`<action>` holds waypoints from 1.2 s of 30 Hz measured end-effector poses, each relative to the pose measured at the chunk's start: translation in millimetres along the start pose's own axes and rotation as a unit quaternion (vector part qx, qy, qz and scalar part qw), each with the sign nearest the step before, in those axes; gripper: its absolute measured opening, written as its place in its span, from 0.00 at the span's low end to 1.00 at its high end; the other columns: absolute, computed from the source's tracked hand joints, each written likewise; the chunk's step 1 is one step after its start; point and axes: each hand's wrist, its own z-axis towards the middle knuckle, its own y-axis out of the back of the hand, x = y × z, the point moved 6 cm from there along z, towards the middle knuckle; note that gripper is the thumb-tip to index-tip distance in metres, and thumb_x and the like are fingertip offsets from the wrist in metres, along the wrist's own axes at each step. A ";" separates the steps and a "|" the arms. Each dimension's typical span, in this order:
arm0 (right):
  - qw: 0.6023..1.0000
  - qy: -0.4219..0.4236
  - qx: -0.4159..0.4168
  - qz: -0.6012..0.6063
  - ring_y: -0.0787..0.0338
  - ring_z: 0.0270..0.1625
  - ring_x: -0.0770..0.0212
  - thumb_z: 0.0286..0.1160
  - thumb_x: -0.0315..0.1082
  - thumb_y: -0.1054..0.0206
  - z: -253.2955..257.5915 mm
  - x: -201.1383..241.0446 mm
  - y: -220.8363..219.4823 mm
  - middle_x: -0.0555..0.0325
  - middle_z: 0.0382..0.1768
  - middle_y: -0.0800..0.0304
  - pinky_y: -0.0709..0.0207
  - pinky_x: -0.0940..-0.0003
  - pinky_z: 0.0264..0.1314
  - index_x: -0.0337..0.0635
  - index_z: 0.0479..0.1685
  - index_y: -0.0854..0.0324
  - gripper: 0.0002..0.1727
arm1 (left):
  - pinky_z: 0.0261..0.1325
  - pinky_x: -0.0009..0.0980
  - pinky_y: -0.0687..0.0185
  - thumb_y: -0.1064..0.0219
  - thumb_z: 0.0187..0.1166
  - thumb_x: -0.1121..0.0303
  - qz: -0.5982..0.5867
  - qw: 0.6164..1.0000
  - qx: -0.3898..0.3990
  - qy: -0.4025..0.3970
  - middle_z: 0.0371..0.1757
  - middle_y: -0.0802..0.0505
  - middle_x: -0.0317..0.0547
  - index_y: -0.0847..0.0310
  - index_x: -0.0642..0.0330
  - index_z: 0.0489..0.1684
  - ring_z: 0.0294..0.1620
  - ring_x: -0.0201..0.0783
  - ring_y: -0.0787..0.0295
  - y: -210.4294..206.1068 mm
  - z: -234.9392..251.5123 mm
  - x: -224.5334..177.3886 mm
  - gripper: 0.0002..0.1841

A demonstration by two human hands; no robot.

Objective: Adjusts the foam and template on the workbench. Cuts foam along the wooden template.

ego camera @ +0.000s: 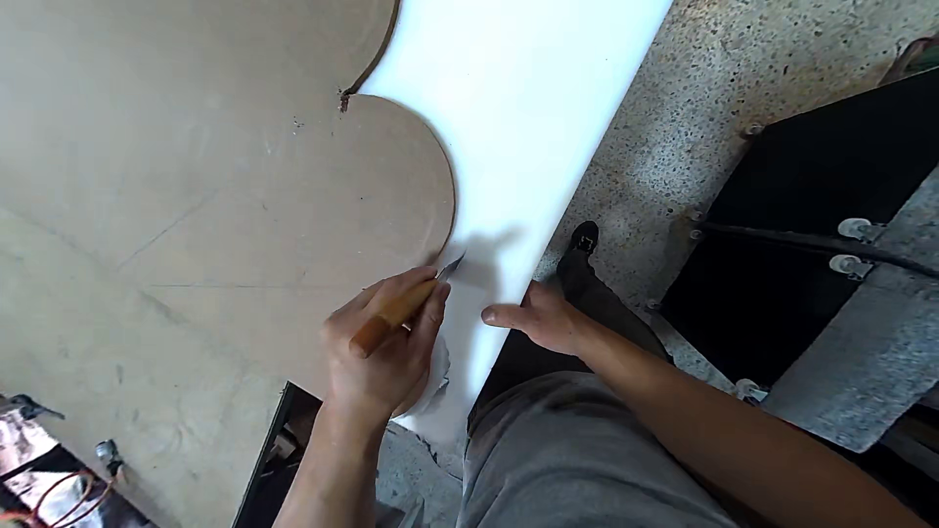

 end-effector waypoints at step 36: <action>0.987 0.073 -0.128 0.061 0.06 0.53 0.60 0.74 0.28 0.26 6.6 55.1 39.1 0.54 0.54 0.08 0.09 0.62 0.57 0.45 0.73 0.28 0.27 | 0.39 0.25 0.11 0.30 0.80 0.67 -0.016 0.998 -0.037 -0.058 0.37 0.07 0.39 0.13 0.64 0.50 0.34 0.26 0.11 -15.4 23.8 -7.5 0.10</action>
